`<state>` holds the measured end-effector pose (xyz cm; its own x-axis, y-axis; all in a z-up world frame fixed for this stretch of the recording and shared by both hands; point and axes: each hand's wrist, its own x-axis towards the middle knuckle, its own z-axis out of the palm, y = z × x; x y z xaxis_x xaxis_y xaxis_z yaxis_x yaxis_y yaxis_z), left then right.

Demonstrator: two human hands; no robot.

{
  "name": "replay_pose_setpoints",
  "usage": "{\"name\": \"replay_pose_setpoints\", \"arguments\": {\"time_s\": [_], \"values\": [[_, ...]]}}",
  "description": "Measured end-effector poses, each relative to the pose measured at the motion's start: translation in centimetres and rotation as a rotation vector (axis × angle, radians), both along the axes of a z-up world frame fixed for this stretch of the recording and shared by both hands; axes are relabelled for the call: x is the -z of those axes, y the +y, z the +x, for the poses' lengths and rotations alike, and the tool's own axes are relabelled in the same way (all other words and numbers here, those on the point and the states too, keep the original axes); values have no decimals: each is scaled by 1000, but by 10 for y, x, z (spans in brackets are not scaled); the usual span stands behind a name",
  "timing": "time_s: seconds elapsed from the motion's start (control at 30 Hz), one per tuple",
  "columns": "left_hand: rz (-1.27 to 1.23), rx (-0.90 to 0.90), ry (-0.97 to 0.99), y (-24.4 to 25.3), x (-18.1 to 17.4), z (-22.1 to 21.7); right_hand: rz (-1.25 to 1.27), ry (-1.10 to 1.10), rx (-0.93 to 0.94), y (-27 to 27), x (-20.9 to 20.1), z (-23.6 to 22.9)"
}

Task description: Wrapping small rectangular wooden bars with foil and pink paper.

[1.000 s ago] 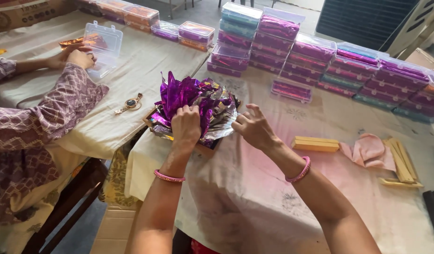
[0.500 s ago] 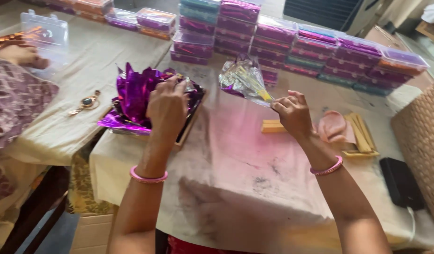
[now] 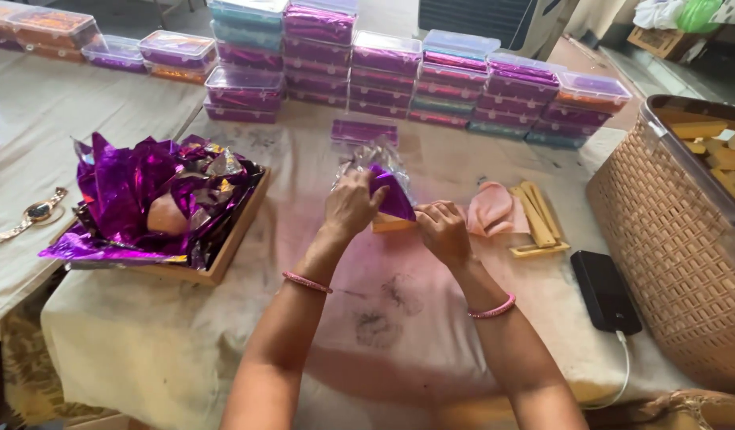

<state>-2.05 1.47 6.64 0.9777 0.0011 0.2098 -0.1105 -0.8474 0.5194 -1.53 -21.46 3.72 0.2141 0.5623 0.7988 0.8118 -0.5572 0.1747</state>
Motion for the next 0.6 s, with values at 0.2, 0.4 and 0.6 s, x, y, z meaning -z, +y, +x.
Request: {"name": "replay_pose_setpoints", "arguments": {"time_s": [0.2, 0.4, 0.6], "values": [[-219, -117, -500, 16, 31, 18, 14, -18, -18, 8, -9, -11], [-627, 77, -312, 37, 44, 17, 56, 57, -14, 0, 8, 4], [-654, -116, -376, 47, 47, 12, 80, 318, 115, 6, -1, 11]]}}
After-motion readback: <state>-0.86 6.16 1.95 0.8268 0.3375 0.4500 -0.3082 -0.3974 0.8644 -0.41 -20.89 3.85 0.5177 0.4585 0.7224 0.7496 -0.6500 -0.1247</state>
